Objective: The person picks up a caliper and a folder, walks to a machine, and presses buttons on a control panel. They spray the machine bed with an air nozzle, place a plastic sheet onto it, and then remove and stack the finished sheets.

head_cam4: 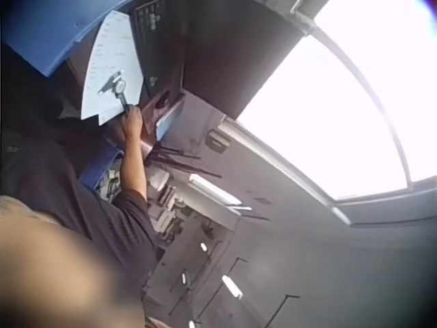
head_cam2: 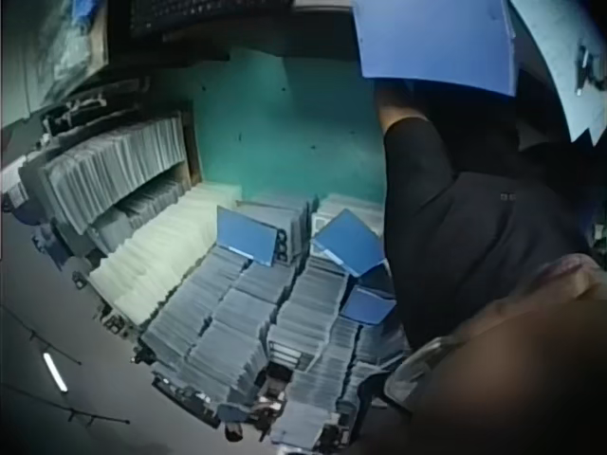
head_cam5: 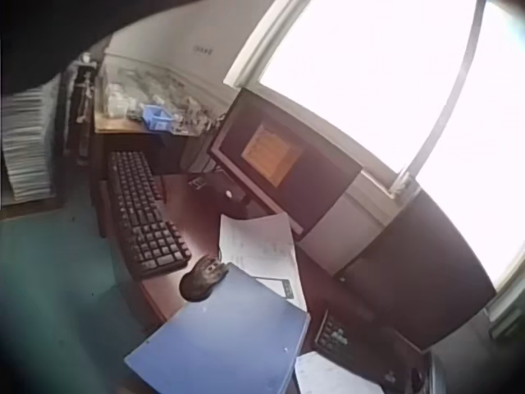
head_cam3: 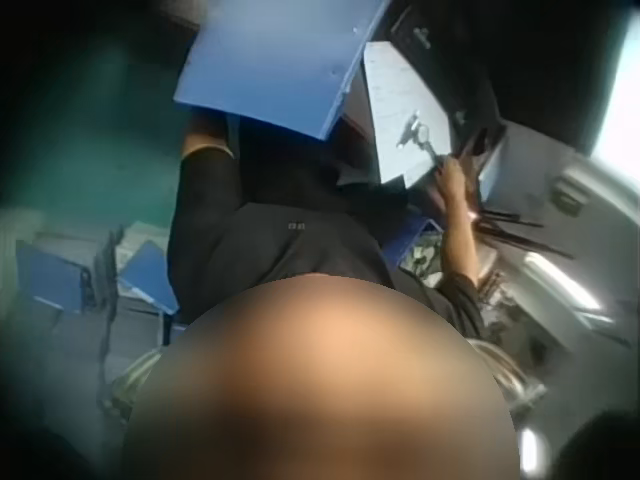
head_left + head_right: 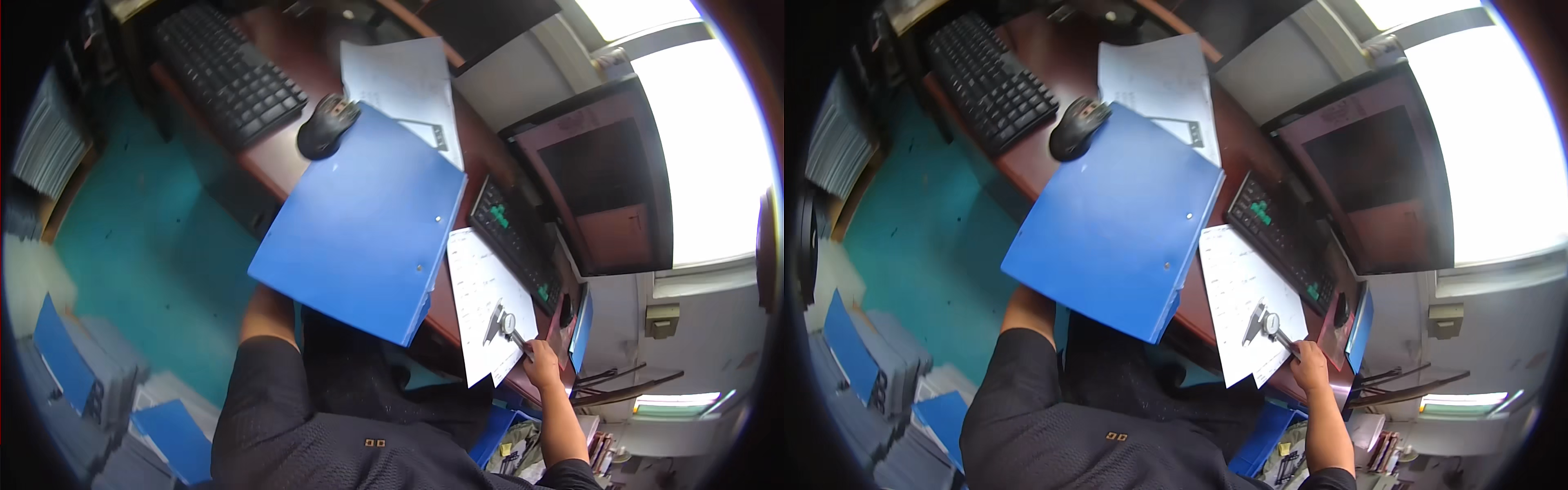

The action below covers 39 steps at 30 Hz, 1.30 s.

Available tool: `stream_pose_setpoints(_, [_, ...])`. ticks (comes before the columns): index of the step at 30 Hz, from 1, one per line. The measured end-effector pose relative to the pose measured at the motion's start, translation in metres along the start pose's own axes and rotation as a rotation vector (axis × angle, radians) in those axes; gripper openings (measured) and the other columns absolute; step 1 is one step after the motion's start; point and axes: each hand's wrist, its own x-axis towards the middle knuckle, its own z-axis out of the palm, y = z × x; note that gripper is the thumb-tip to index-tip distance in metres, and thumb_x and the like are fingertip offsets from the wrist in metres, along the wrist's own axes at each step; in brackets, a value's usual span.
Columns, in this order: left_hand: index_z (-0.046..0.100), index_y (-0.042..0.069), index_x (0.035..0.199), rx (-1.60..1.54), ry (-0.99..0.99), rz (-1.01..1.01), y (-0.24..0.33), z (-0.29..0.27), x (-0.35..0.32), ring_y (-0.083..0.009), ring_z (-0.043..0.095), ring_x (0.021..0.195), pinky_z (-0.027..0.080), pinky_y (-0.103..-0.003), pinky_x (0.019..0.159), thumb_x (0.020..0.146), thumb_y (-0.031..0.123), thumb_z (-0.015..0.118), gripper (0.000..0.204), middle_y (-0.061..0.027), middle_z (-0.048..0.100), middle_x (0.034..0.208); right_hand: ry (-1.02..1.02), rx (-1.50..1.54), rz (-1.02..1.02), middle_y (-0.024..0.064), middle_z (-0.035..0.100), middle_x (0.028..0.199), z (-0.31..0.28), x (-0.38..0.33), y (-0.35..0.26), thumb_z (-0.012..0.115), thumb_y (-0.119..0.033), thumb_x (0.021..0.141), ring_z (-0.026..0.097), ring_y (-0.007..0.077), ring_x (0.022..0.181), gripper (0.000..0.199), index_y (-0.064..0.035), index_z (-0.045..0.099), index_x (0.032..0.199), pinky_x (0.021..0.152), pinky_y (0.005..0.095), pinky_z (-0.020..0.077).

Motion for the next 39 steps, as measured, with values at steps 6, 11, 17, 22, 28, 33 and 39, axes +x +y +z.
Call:
stream_pose_setpoints(6, [0.054,0.007,0.126,-0.01,0.072,0.018,-0.013,-0.017,-0.031,-0.0205,0.057,0.103,0.047,-0.036,0.087,0.097,0.028,0.056,0.036,-0.0083,0.061,0.117,-0.127,-0.043,-0.016,0.0199,0.06,0.098,-0.005,0.01,0.01,0.065,-0.011,0.069,0.06,0.0389,0.096,0.036,-0.0034,0.058,0.103,0.083,0.0462,0.0496])
stream_pose_setpoints(11, [0.054,0.006,0.127,-0.051,0.194,0.104,0.031,-0.051,-0.102,-0.0212,0.056,0.111,0.046,-0.037,0.094,0.098,0.028,0.056,0.036,-0.0087,0.06,0.122,-0.154,0.174,0.086,0.0211,0.056,0.098,0.0,0.0,0.019,0.062,-0.01,0.066,0.056,0.0413,0.095,0.033,-0.0024,0.055,0.097,0.08,0.0477,0.0491])
stream_pose_setpoints(17, [0.055,0.004,0.121,-0.312,0.312,0.092,0.131,-0.07,-0.19,-0.0189,0.059,0.103,0.049,-0.034,0.086,0.099,0.029,0.053,0.033,-0.0082,0.061,0.117,-0.113,0.279,0.207,0.0214,0.063,0.075,0.004,-0.015,0.018,0.063,-0.014,0.075,0.063,0.0436,0.074,0.017,-0.0037,0.055,0.085,0.069,0.0518,0.0498])
stream_pose_setpoints(22, [0.06,0.005,0.116,-0.594,-0.279,0.045,0.22,-0.1,-0.196,-0.0124,0.063,0.068,0.04,-0.019,0.044,0.099,0.039,0.052,0.04,-0.0049,0.068,0.089,-0.154,0.42,0.361,0.0242,0.062,0.072,-0.008,-0.055,0.024,0.07,-0.032,0.085,0.062,0.0459,0.074,0.035,-0.0019,0.054,0.075,0.066,0.0505,0.0493])
stream_pose_setpoints(28, [0.062,0.009,0.102,-0.174,-0.024,-0.424,0.278,-0.017,-0.218,-0.0076,0.053,0.052,0.032,-0.021,0.039,0.09,0.026,0.069,0.022,0.0003,0.064,0.079,-0.281,0.517,0.588,0.0228,0.056,0.065,-0.048,-0.13,0.027,0.07,-0.033,0.087,0.058,0.0403,0.062,0.043,-0.0004,0.049,0.068,0.059,0.0446,0.0458])
stream_pose_setpoints(33, [0.061,0.008,0.106,-0.373,-0.579,-0.446,0.298,0.029,-0.263,-0.004,0.04,0.043,0.031,-0.017,0.039,0.083,0.02,0.077,0.03,0.003,0.061,0.072,-0.362,0.54,0.749,0.0249,0.062,0.072,-0.065,-0.191,0.001,0.068,-0.038,0.086,0.062,0.046,0.075,0.043,-0.0012,0.054,0.071,0.066,0.052,0.0474])
stream_pose_setpoints(39, [0.061,0.011,0.117,-0.862,-0.924,-0.271,0.335,0.101,-0.287,-0.0075,0.032,0.047,0.029,-0.024,0.044,0.097,0.028,0.061,0.026,0.002,0.054,0.078,-0.286,0.682,0.973,0.0222,0.066,0.08,-0.055,-0.271,-0.046,0.068,-0.041,0.085,0.064,0.0441,0.082,0.039,-0.0035,0.06,0.079,0.073,0.0513,0.0496])
